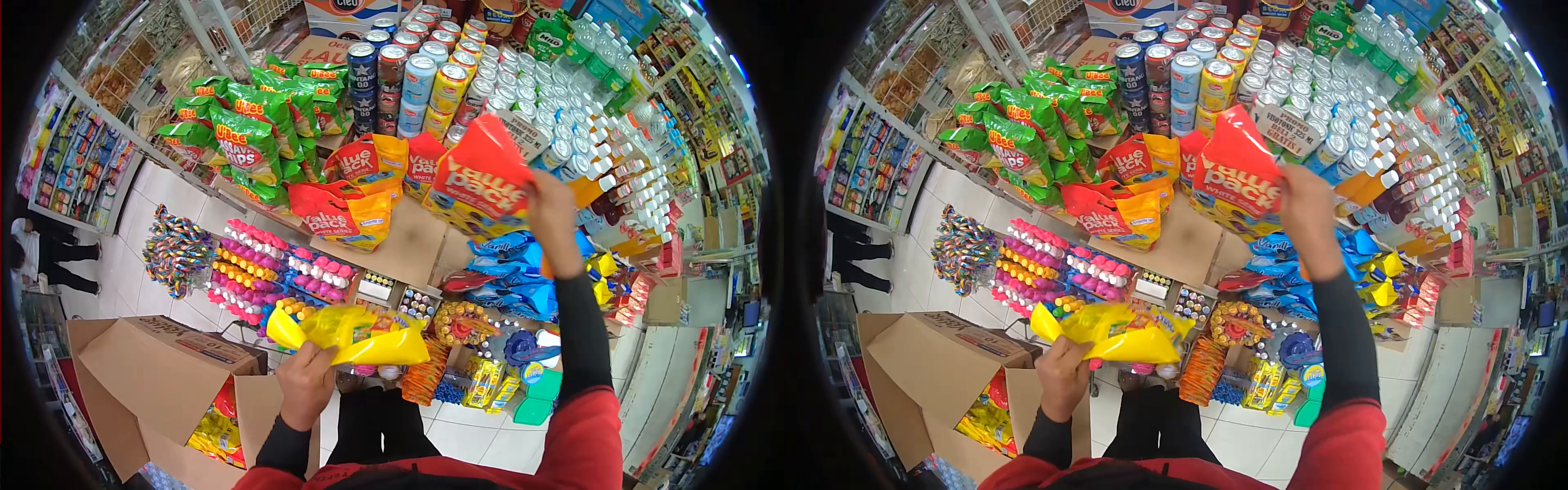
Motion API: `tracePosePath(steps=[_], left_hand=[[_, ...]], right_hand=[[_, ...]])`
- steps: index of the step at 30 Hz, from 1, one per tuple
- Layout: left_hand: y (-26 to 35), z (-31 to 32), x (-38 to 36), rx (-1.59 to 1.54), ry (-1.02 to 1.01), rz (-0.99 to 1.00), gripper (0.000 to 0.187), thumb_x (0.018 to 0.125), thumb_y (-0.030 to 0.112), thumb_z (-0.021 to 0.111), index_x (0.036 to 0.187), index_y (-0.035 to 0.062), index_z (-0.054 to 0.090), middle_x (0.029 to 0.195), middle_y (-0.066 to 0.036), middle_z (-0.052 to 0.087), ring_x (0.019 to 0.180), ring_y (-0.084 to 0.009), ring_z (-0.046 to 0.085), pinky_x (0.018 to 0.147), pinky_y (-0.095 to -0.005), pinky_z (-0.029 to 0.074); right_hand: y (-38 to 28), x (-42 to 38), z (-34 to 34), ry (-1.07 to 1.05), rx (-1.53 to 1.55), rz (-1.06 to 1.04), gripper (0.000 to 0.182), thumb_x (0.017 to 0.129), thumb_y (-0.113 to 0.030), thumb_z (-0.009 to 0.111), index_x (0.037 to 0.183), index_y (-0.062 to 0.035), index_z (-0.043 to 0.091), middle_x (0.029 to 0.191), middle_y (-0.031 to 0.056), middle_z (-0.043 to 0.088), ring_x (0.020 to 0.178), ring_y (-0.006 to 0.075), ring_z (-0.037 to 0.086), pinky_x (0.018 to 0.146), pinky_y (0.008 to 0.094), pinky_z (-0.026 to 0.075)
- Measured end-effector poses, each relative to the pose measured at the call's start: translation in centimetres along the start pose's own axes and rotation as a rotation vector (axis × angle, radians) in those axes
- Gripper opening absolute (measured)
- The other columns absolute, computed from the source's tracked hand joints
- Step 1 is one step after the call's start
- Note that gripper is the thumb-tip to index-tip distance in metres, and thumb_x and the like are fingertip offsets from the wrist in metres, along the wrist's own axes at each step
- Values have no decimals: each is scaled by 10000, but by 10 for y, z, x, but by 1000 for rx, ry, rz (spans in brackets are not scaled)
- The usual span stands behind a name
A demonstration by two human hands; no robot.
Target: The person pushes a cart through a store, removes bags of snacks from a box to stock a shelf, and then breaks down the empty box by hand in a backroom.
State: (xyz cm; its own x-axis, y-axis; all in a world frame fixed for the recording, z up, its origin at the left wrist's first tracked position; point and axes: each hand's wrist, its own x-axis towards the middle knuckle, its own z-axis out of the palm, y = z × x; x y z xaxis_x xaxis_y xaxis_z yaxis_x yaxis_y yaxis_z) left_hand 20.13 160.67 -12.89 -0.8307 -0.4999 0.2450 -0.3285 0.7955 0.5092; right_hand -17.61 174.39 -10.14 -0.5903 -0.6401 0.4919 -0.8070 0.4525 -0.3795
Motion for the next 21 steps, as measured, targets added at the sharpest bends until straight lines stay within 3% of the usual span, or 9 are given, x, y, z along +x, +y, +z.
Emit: tracePosePath(steps=[4,6,11,14,21], left_hand=[[-9,0,-23,32,-19,-41,219,602,-25,600,800,50,653,653,-64,494,551,-236,542,487,-331,432],[-8,-1,-31,12,-92,-56,213,605,-12,606,798,60,655,665,-55,492,546,-228,541,488,-332,433],[-12,3,-42,-17,-203,-47,224,610,4,617,821,71,641,673,-37,482,528,-212,531,477,-317,434],[-12,6,-44,-39,-221,-43,232,611,5,619,834,70,639,679,-37,482,526,-206,531,476,-316,433],[-2,1,-45,-43,-209,-53,255,560,-42,630,795,51,665,639,-41,511,532,-203,550,474,-305,446]], right_hand=[[42,2,117,-125,20,-32,126,732,-43,574,850,-27,615,779,182,603,732,370,577,634,425,460],[50,-1,163,-172,-18,62,89,695,-22,557,771,-27,603,746,178,605,739,358,591,659,443,466],[89,-36,253,-180,-98,148,103,732,-70,513,792,-67,597,797,159,618,752,356,600,661,459,475],[90,-43,263,-193,-185,208,153,784,-124,468,870,-109,593,833,140,621,756,347,610,645,469,481],[78,-39,247,-227,-259,41,138,759,-103,511,880,-75,570,832,121,598,758,329,599,651,431,476]])
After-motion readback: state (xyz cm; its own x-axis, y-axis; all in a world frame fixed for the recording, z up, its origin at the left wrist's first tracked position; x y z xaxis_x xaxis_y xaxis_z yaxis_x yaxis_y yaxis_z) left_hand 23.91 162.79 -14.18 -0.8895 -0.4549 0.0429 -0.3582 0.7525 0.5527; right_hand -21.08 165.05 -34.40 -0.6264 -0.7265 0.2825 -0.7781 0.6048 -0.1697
